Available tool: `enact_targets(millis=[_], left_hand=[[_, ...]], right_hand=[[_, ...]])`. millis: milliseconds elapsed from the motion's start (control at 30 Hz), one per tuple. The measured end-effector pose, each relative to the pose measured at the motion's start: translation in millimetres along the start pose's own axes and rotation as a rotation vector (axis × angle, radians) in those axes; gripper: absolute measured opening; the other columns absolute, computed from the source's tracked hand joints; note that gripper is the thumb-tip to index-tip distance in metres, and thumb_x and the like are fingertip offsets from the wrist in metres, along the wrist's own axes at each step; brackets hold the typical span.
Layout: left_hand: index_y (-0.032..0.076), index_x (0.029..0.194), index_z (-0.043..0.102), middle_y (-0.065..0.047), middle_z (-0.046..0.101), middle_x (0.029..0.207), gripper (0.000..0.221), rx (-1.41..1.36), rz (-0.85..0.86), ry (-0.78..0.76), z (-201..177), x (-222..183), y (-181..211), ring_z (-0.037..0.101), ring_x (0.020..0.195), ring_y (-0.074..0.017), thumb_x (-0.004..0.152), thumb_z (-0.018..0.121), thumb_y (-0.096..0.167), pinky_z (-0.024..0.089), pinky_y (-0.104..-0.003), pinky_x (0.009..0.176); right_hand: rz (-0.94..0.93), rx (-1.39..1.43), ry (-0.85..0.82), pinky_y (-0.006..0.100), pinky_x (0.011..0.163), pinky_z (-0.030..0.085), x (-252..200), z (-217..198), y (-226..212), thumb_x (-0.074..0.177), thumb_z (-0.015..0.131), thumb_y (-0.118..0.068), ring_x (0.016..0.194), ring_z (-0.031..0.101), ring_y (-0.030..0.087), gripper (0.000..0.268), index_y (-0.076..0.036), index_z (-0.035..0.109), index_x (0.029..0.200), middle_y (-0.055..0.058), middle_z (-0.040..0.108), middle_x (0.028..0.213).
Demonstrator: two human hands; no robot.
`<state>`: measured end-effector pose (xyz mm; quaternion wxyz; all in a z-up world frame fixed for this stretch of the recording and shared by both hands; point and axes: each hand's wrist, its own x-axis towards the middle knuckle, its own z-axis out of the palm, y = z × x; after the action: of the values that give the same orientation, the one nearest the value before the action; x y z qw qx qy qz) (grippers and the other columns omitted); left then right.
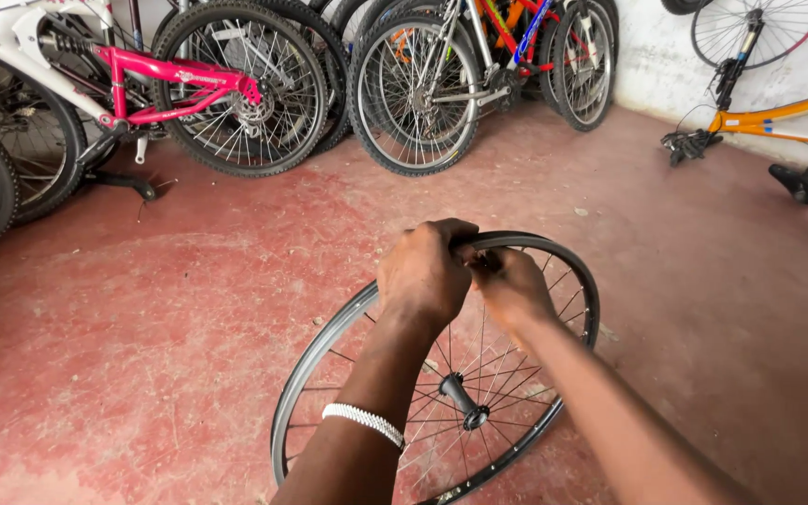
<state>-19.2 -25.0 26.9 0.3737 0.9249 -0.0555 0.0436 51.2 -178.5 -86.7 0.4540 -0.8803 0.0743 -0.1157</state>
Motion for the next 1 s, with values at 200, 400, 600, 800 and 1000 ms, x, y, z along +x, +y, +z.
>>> enact_targets(millis=[200,400,600,800,1000], left_hand=[[0.035,0.114,0.078,-0.007,0.081,0.099,0.028,-0.109,-0.009,0.029,-4.7,2.4,-14.1,0.074,0.109,-0.0305,0.093,0.066,0.021,0.057,-0.045,0.096],[0.036,0.112,0.079,-0.006,0.081,0.103,0.027,-0.089,-0.038,0.042,-1.0,5.5,-15.7,0.072,0.111,-0.0305,0.091,0.068,0.023,0.058,-0.045,0.097],[0.036,0.111,0.080,-0.004,0.081,0.100,0.027,-0.097,-0.052,0.054,0.8,3.6,-13.0,0.074,0.109,-0.0288,0.088,0.073,0.023,0.058,-0.045,0.097],[0.036,0.110,0.080,-0.004,0.081,0.103,0.027,-0.102,-0.012,0.030,5.2,-0.1,-5.8,0.073,0.111,-0.0294,0.087,0.071,0.025,0.059,-0.045,0.098],[0.033,0.110,0.081,-0.006,0.081,0.102,0.027,-0.075,-0.056,0.036,-0.1,-10.7,8.9,0.074,0.108,-0.0313,0.089,0.068,0.023,0.058,-0.045,0.096]], right_hand=[[0.067,0.843,-0.432,0.035,0.067,0.058,-58.9,-51.7,-53.0,0.088,0.071,-0.020,0.072,0.068,0.021,0.016,-0.004,0.070,0.091,0.008,0.069,0.085],[-0.089,0.719,-0.192,0.042,0.055,0.065,-37.1,-20.3,-14.9,0.080,0.082,-0.007,0.056,0.071,0.027,0.022,0.007,0.072,0.093,0.019,0.072,0.080],[-0.001,-0.142,0.332,0.038,0.054,0.056,-30.8,-7.8,-28.0,0.068,0.086,-0.046,0.055,0.068,0.037,0.033,-0.019,0.072,0.057,0.010,0.062,0.049],[0.030,-0.338,0.504,0.054,0.074,0.059,-45.2,-2.1,-34.5,0.080,0.076,-0.038,0.083,0.072,0.042,0.031,-0.010,0.065,0.071,0.017,0.068,0.071],[-0.014,-0.360,0.339,0.054,0.078,0.060,-60.3,-18.9,-50.4,0.086,0.071,-0.033,0.089,0.074,0.042,0.030,-0.004,0.063,0.085,0.019,0.072,0.080]])
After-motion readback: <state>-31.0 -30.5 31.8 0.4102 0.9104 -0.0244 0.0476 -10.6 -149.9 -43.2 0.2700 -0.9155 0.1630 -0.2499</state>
